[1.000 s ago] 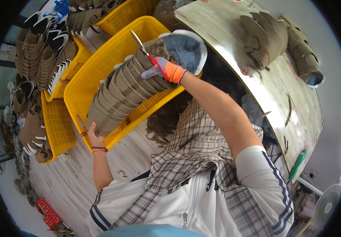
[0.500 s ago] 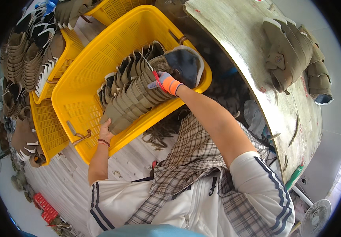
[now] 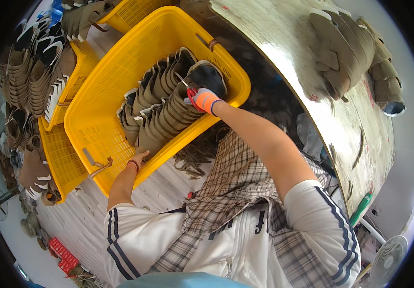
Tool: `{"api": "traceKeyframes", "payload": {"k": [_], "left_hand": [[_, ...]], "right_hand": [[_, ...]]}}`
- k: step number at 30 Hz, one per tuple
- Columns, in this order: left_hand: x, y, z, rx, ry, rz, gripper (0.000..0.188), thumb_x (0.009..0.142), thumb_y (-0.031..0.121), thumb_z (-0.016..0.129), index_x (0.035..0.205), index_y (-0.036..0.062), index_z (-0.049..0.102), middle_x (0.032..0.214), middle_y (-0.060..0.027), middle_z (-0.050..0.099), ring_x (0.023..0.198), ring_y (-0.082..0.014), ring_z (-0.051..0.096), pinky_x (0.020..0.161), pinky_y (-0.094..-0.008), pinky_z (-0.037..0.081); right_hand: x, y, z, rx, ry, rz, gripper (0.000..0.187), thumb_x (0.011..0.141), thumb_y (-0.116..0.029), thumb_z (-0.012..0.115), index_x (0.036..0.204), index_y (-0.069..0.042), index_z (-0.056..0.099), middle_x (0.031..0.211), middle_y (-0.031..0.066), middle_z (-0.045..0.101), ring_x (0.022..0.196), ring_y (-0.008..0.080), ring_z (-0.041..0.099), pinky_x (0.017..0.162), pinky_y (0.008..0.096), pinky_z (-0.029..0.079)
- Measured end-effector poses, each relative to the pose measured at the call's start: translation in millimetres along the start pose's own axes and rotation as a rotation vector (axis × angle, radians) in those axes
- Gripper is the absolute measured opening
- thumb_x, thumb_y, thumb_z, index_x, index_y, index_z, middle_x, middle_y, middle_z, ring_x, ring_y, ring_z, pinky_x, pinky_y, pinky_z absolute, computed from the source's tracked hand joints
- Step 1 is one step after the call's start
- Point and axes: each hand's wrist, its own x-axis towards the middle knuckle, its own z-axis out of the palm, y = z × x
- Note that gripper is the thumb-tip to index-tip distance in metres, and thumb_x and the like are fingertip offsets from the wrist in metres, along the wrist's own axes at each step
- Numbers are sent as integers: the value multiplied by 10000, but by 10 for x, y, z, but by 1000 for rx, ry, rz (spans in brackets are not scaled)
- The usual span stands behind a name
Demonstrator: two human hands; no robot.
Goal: The person trims the interior lining of several beige boots using scissors and a green electric trimmer. They handle the boots one at a time, cutting away excess material from the inside and occasionally using the electric tool to smooth the edges before placing the boots back on the table.
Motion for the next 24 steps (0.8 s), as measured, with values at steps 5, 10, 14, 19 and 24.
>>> {"api": "traceKeyframes", "payload": {"k": [5, 10, 14, 19, 24], "left_hand": [[545, -260, -228, 725, -75, 210, 566, 814, 363, 641, 1276, 70, 497, 1276, -111, 519, 1097, -288, 509, 899, -398, 414], [-680, 695, 207, 1285, 325, 596, 333, 798, 288, 632, 1013, 35, 659, 979, -184, 646, 942, -333, 602, 817, -383, 471], [-2091, 1103, 985, 635, 277, 1452, 156, 874, 120, 531, 869, -13, 613, 872, -163, 612, 802, -320, 582, 724, -366, 469], [-3774, 1248, 2679, 90, -120, 2121, 97, 838, 33, 580, 919, -10, 610, 952, -118, 561, 871, -256, 564, 767, -302, 460], [-4299, 1119, 4430, -307, -675, 1653, 283, 824, 40, 633, 1080, -54, 557, 1061, -80, 549, 945, -170, 540, 801, -292, 454]], "right_hand": [[-956, -316, -497, -341, 315, -206, 470, 741, -460, 687, 960, -55, 591, 847, 142, 655, 841, 315, 627, 733, 362, 475], [-2515, -312, -1178, -151, 669, -466, 249, 776, -219, 677, 924, -45, 576, 781, 88, 631, 720, 217, 628, 668, 279, 491], [-3647, 361, -1707, -75, 926, -311, 327, 713, -97, 735, 977, -38, 552, 765, 59, 565, 664, 127, 550, 600, 259, 464], [-4283, 1784, -1898, -395, 1404, -82, 310, 703, -166, 707, 955, -50, 568, 884, 111, 608, 770, 236, 610, 664, 336, 497], [-4511, 2502, -1932, -538, 1582, 73, 353, 729, -274, 695, 986, -67, 570, 856, 115, 604, 741, 286, 597, 671, 364, 490]]}}
